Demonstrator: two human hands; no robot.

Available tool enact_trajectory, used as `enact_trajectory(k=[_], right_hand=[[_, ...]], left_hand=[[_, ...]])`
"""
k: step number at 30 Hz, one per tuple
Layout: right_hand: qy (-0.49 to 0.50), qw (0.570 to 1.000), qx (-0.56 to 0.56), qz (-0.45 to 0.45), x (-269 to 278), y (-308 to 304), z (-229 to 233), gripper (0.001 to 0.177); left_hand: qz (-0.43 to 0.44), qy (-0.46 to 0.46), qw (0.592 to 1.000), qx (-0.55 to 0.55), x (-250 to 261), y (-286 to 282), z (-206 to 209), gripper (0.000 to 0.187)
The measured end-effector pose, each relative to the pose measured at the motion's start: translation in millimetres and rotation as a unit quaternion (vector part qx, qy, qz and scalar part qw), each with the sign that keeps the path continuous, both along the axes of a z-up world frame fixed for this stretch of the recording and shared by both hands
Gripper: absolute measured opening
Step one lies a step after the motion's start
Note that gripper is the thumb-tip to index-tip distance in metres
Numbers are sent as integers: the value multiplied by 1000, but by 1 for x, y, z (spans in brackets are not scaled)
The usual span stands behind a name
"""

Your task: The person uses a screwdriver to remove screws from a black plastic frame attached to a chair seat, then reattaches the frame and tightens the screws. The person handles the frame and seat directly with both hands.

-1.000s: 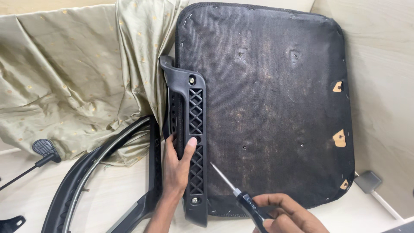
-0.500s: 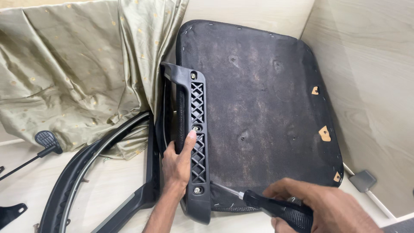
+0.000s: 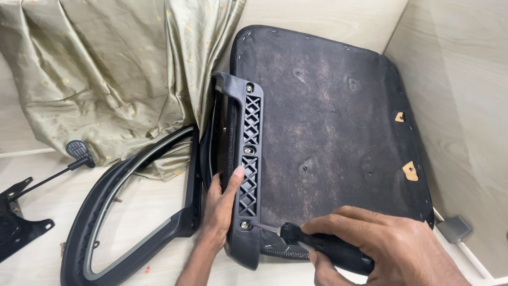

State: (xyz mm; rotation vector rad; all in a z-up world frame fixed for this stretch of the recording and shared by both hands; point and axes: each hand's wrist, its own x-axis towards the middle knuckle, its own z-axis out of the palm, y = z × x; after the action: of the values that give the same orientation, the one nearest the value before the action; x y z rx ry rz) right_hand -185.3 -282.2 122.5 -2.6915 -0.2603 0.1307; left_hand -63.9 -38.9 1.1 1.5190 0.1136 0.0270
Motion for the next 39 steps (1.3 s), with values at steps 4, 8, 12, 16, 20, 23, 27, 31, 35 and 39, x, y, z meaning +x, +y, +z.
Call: enact_trajectory(k=[4,8,12,16,20,23,27,31,35,39], right_hand=[[51,997,-37,-33,6,-5,8,44],[2,1000,1,-20,6,-6,16,48],[-9,998,18,-53,7,-6,29,44],[77,985,-32,-151,10,-3,36,44],[-52,992,90,-72,9,-4,30,50],[-97,986,133,-23,7,-8,25,45],[4,983,120,-138,9,-8,27,44],[-140,955,253,-65,6,-2,24,53],[-191,937,290,-41,10,1,25,55],[-225,919,323,-15,11,4,24,54]], left_hand=[[71,59,993,67,0,-5,3,101],[63,134,982,116,-1,-5,10,106],[75,112,982,130,-1,-14,18,96],[78,126,981,124,-5,-15,30,93],[78,117,985,102,-10,-14,35,88],[78,119,984,111,-13,-14,37,84],[75,128,982,113,-15,-13,43,81],[85,129,982,113,-20,-13,46,83],[90,128,981,115,-22,-12,46,88],[120,138,969,168,-20,-12,43,102]])
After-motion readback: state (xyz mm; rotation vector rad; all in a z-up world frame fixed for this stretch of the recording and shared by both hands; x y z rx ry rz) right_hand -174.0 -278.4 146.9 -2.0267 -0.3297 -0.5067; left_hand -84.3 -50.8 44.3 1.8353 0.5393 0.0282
